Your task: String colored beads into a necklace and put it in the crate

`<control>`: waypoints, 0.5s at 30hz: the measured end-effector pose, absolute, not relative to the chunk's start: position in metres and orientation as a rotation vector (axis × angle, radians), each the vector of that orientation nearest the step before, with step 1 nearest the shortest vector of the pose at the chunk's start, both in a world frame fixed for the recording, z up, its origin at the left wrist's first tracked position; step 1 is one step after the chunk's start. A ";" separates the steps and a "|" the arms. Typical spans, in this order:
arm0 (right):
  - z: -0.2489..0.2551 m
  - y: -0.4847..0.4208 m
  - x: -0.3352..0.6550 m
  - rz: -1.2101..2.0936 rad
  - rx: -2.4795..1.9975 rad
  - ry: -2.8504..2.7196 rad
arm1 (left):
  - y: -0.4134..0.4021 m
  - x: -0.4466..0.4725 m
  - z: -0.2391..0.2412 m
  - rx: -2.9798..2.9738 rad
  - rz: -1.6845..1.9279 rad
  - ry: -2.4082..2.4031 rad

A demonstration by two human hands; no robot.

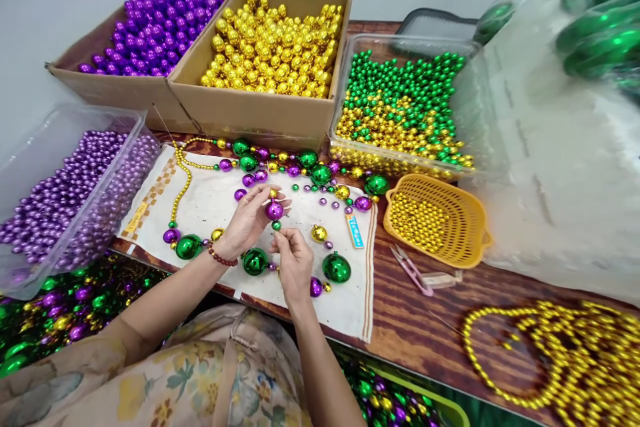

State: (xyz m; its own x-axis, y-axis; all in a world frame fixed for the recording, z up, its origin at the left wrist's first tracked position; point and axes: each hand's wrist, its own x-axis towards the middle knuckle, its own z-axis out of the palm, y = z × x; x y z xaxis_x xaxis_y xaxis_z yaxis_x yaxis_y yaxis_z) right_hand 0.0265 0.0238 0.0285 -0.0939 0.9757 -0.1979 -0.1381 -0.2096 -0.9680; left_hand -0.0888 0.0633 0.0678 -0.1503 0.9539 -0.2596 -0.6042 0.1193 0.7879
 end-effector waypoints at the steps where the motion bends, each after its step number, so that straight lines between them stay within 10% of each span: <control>1: 0.028 0.025 0.029 1.506 -1.203 -1.088 | 0.064 -0.084 0.066 0.476 1.474 0.994; 15: 0.063 0.099 0.064 1.397 -1.100 -1.128 | 0.072 -0.070 0.066 1.524 1.189 1.268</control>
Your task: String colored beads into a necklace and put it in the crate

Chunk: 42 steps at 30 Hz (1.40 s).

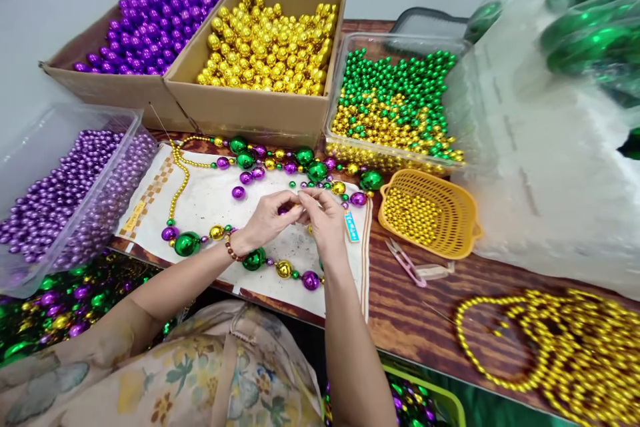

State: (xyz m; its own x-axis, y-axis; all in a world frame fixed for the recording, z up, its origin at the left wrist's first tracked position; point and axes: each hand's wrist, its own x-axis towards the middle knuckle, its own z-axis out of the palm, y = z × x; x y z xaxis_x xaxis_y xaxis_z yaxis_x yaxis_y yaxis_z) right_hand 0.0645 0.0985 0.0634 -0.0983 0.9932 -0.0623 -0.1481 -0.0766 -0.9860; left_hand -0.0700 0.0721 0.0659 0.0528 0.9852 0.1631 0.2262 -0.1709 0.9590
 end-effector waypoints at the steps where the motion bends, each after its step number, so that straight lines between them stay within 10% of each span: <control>1: 0.063 0.101 0.064 1.406 -1.093 -1.128 | 0.073 -0.071 0.067 1.537 1.187 1.261; 42: 0.165 0.108 0.158 1.198 -0.750 -1.198 | 0.097 -0.078 0.033 1.630 0.983 1.197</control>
State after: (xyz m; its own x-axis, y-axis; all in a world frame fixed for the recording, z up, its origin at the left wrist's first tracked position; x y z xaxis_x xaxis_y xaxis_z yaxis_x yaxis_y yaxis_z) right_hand 0.1583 0.1084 0.1649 -0.0690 0.9556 0.2863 -0.2864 0.2560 -0.9233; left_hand -0.0776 0.0969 0.0328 0.2284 0.9684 0.1005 0.2870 -0.1656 0.9435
